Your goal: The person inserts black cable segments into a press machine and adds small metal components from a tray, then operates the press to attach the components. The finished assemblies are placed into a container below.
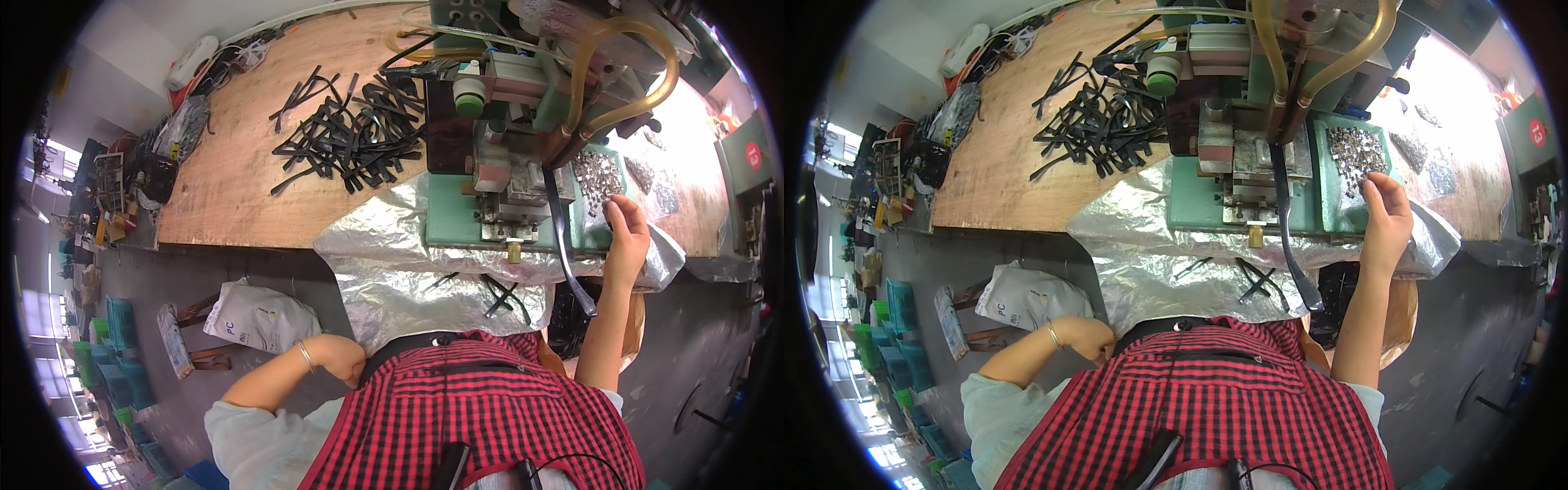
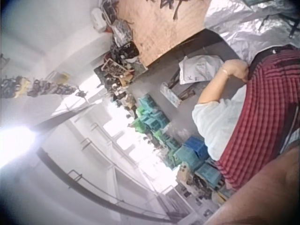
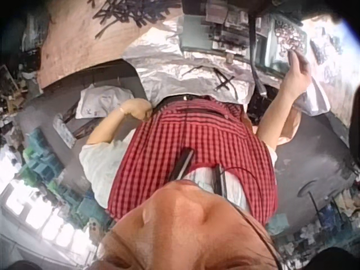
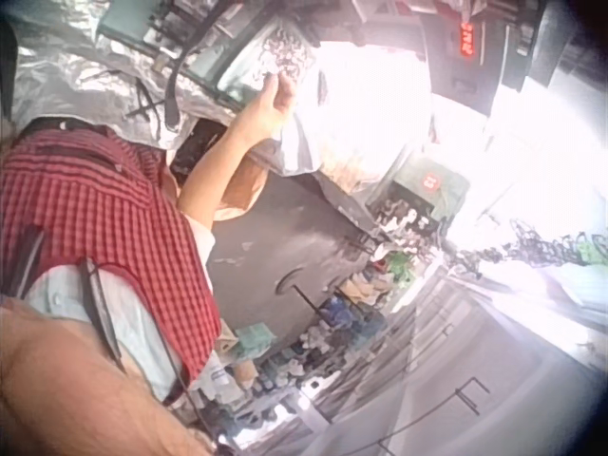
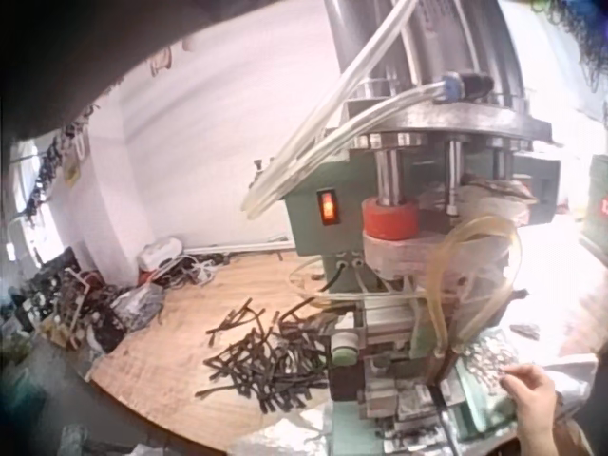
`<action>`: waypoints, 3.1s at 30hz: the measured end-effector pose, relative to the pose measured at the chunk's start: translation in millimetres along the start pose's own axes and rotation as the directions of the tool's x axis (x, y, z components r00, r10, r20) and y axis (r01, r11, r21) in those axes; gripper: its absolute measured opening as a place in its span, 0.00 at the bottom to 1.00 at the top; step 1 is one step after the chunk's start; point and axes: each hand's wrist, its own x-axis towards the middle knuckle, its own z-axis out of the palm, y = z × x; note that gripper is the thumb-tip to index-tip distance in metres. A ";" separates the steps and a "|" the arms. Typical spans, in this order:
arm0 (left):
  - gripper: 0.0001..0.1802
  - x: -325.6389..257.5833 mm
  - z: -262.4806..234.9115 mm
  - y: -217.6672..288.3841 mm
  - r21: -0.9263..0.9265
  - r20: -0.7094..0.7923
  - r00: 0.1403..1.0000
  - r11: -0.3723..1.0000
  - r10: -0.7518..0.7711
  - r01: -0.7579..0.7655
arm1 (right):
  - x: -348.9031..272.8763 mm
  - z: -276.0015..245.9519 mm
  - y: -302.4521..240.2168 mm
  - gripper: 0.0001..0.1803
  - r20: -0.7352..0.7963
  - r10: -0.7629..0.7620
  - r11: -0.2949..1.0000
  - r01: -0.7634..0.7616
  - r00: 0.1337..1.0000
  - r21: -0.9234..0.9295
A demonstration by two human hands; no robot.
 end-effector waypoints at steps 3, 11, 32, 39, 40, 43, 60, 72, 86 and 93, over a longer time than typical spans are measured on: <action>0.15 -58.2 -66.7 38.5 -0.140 -0.234 0.959 0.971 0.159 -0.195 | -7.3 -11.3 7.7 0.09 -0.033 -0.138 0.979 0.132 0.990 -0.153; 0.11 -11.2 -241.9 11.4 0.149 -0.950 -0.209 0.926 0.231 0.346 | -45.8 25.8 -53.9 0.07 0.013 -0.344 0.884 0.328 0.939 -0.333; 0.13 -21.4 -179.4 170.0 0.681 -0.571 -0.496 0.715 0.654 0.159 | -52.5 115.9 -123.1 0.29 0.228 -0.200 0.947 0.128 0.953 0.295; 0.18 24.7 -204.4 192.8 0.893 -0.356 -0.287 0.414 0.890 0.178 | -16.4 76.1 -103.9 0.30 0.309 -0.278 0.960 0.276 0.910 0.052; 0.18 23.7 -205.1 191.1 0.891 -0.356 -0.297 0.418 0.886 0.178 | -5.8 63.4 -96.9 0.29 0.260 -0.231 0.967 0.250 0.938 -0.042; 0.17 28.5 -208.5 190.1 0.899 -0.339 -0.313 0.403 0.887 0.171 | 22.1 18.9 -50.2 0.25 -0.108 -0.286 0.954 0.273 0.952 -0.122; 0.29 37.1 -146.9 177.1 0.711 -0.674 -0.335 0.701 0.659 -0.051 | -9.1 3.7 -4.6 0.05 0.238 -0.359 0.418 0.383 0.903 -0.823; 0.05 -52.3 -220.7 77.0 0.168 -0.803 -0.457 0.881 0.383 0.443 | -16.8 17.9 -21.2 0.08 0.052 -0.355 0.819 0.337 0.933 -0.465; 0.14 -44.0 -176.9 24.2 -0.291 -0.941 -0.140 0.947 -0.309 -0.134 | -61.7 -54.3 -20.9 0.08 -0.131 -0.381 0.750 0.223 0.915 -0.622; 0.11 -36.0 -192.1 66.9 -0.018 -0.964 -0.199 0.791 -0.176 -0.611 | -33.4 41.4 -79.5 0.08 0.083 -0.517 0.818 0.520 0.852 -0.243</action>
